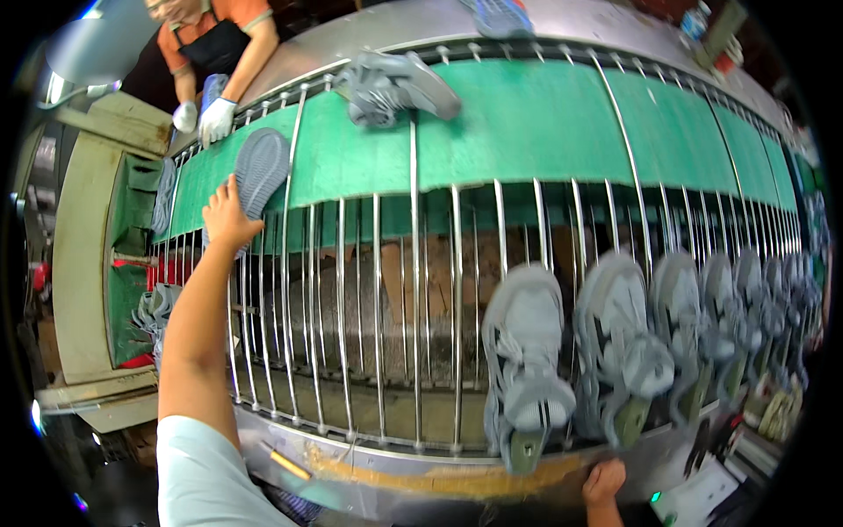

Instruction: The person takes shoes from a conveyor belt, places them into a press machine, operates the machine by pressing buttons, and then returns the shoes to the belt.

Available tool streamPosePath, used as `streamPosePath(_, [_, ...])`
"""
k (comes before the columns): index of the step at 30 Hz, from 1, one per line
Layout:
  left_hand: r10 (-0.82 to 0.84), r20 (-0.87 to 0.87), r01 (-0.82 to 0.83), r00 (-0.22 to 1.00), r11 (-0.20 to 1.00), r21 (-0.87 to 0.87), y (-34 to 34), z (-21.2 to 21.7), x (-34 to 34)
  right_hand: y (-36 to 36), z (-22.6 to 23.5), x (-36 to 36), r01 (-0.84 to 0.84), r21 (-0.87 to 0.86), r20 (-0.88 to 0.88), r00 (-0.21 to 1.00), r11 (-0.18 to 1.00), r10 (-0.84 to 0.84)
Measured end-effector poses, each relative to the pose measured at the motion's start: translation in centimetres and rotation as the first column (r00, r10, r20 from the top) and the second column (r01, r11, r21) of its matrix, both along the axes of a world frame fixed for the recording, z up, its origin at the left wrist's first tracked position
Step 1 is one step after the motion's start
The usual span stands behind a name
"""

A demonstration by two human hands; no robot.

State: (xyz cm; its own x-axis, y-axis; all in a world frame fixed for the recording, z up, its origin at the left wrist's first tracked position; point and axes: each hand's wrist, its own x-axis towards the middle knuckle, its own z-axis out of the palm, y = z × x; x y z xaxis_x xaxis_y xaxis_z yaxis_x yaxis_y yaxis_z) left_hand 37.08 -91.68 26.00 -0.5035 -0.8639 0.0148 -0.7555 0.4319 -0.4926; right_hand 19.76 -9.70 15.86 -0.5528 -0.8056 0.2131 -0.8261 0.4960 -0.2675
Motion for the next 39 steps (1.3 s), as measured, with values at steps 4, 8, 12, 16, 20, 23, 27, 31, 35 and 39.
streamPosePath(4, [0.225, -0.675, 0.092, 0.703, 0.912, 0.399, 4.7, 4.6, 2.7, -0.3, 0.9, -2.5, 0.046, -0.004, 0.055, 0.997, 0.999, -0.045])
streamPosePath(8, [0.814, -0.577, 0.360, -0.062, 0.558, 0.748, 14.6, 5.6, 14.0, -0.7, 3.8, -4.5, 0.111, -0.137, 0.226, 0.971, 0.984, -0.078])
streamPosePath(12, [0.925, -0.287, 0.817, -0.250, 0.361, 0.450, 32.5, 0.7, 17.7, 2.3, 2.3, -4.1, 0.204, -0.225, 0.312, 0.941, 0.953, -0.128])
streamPosePath(16, [0.996, 0.049, 0.930, -0.080, 0.057, 0.364, 46.3, -6.2, 17.9, 3.5, 4.1, -1.4, 0.575, -0.205, 0.634, 0.694, 0.792, -0.341])
streamPosePath(20, [0.946, 0.314, 0.910, 0.083, -0.201, 0.363, 61.1, -8.5, 14.6, 7.9, 8.3, 2.0, 0.571, -0.120, 0.952, 0.299, 0.812, -0.070])
streamPosePath(23, [0.813, 0.453, 0.812, 0.365, -0.516, 0.272, 71.6, -8.2, 9.9, 14.5, 12.5, 6.2, 0.520, -0.331, 0.901, -0.073, 0.787, 0.428])
streamPosePath(27, [0.555, 0.520, 0.568, 0.649, -0.808, 0.154, 86.1, -4.4, 6.1, 24.6, 15.4, 12.9, 0.600, -0.324, 0.854, -0.148, 0.732, 0.500])
streamPosePath(31, [0.222, 0.477, 0.202, 0.850, -0.975, 0.094, 99.7, 3.9, 3.6, 33.1, 18.4, 15.6, 0.596, -0.754, 0.441, 0.149, 0.276, 0.885])
streamPosePath(35, [-0.006, 0.366, -0.073, 0.931, -0.983, 0.169, 109.2, 9.0, 2.7, 41.3, 23.0, 18.9, 0.835, -0.540, 0.158, 0.222, -0.104, 0.962])
streamPosePath(39, [-0.119, -0.097, -0.079, 0.988, -0.937, 0.342, 112.7, 7.1, 1.0, 49.8, 23.0, 23.5, 0.708, -0.577, 0.176, 0.595, -0.407, 0.784])
